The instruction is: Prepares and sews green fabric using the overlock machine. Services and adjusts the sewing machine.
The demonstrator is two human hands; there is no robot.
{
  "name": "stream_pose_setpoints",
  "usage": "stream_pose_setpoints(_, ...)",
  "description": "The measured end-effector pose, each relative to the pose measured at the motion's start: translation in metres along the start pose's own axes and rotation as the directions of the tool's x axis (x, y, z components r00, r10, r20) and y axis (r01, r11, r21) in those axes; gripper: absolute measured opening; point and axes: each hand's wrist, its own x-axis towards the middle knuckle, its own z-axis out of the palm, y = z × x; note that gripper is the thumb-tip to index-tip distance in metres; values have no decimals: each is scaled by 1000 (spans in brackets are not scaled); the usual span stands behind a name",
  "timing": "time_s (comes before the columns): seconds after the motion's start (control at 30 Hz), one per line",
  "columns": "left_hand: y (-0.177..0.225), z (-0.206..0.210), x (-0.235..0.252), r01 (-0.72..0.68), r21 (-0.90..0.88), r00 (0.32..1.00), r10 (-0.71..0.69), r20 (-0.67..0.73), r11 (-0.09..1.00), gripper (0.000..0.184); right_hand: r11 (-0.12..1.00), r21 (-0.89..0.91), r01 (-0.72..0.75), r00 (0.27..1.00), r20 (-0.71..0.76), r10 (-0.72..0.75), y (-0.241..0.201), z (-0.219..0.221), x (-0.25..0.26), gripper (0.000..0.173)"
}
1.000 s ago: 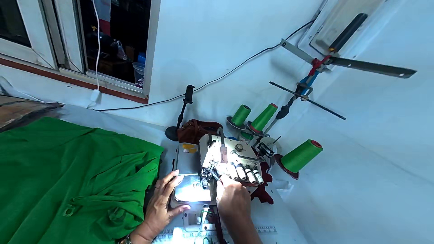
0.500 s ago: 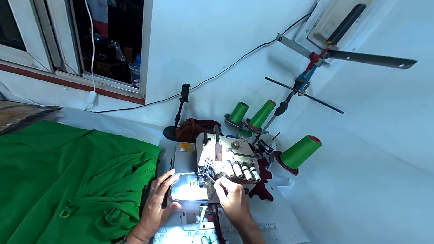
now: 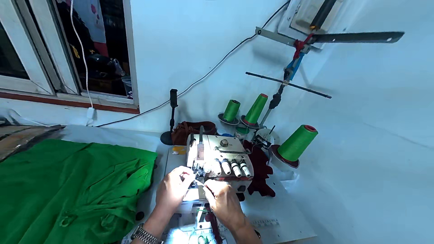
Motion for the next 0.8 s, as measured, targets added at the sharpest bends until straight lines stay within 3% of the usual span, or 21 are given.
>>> stream_pose_setpoints(0.1, 7, 0, 2, 74, 32, 997, -75, 26, 997, 8, 1000, -19, 12, 999, -32, -12, -2, 2, -3, 20)
stream_pose_setpoints(0.2, 0, 0, 4, 63, -32, 998, -62, 32, 997, 7, 998, -31, 60, 993, -104, -62, 0, 8, -6, 19)
stream_pose_setpoints(0.47, -26, -11, -7, -115, -394, 973, 183, 139, 912, 10, 996, 80, 29, 992, -128, -19, 4, 11, -31, 18)
stream_pose_setpoints(0.6, -39, -22, -13, -156, -596, 968, 241, 64, 788, 11, 975, 194, -111, 981, -135, 139, 15, 5, -64, 9)
stream_pose_setpoints(0.7, -42, -28, -18, -156, -670, 972, 232, 26, 726, 7, 966, 100, -239, 957, -145, 252, 37, 0, -91, 9)
stream_pose_setpoints(0.8, -36, -26, -25, -167, -740, 962, 273, 23, 652, 7, 940, -35, -340, 937, -99, 335, 62, -4, -114, 20)
